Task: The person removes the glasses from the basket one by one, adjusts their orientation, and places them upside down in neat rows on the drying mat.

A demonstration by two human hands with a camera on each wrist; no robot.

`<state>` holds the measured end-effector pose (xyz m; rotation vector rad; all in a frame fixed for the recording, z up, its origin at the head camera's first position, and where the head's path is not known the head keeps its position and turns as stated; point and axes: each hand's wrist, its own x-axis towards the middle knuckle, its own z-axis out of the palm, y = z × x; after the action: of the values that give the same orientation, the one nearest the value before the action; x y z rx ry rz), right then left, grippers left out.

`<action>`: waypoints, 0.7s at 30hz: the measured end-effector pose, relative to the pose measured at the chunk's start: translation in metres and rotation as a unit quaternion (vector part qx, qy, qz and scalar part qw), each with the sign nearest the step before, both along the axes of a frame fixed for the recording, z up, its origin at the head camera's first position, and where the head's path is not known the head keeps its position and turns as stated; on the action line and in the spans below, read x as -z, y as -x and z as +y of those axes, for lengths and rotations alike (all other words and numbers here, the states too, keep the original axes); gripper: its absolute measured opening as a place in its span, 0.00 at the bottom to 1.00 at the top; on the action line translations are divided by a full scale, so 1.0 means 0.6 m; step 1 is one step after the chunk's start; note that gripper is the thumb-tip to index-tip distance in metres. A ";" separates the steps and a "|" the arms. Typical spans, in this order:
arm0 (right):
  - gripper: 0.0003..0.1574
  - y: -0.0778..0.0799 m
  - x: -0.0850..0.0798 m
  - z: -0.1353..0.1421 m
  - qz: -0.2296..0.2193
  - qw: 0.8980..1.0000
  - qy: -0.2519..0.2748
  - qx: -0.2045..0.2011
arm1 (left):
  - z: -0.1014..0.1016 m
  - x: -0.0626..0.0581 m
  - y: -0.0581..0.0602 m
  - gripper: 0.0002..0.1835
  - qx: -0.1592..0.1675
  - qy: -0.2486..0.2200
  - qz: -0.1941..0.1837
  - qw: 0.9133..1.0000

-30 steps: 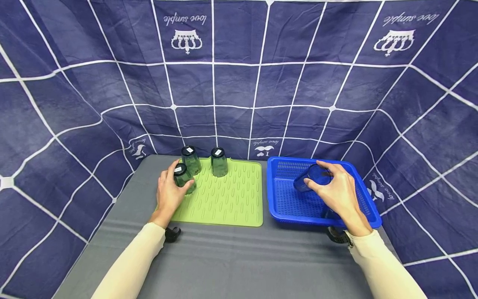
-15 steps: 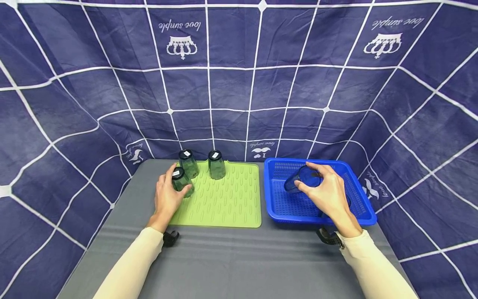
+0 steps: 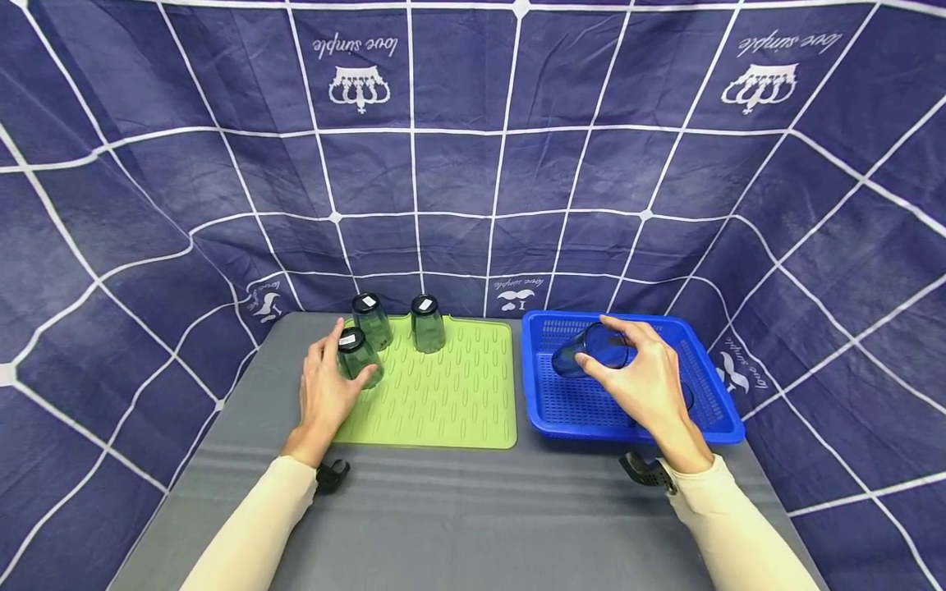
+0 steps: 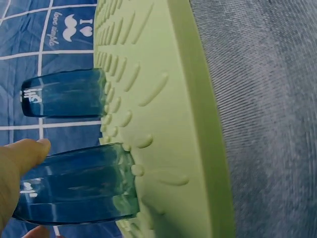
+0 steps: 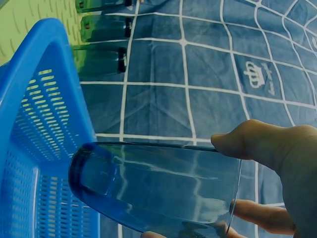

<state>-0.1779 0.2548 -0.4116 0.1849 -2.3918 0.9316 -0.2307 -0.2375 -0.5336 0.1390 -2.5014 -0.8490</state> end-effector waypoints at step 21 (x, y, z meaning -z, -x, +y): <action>0.43 -0.020 -0.028 -0.039 0.007 0.999 0.032 -0.029 | 0.082 -0.091 -0.051 0.45 0.065 0.037 0.139 0.988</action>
<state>-0.1662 0.2312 -0.3946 0.2367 -2.3511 1.0301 -0.2000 -0.1883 -0.4790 -0.1589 -2.2932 -0.7668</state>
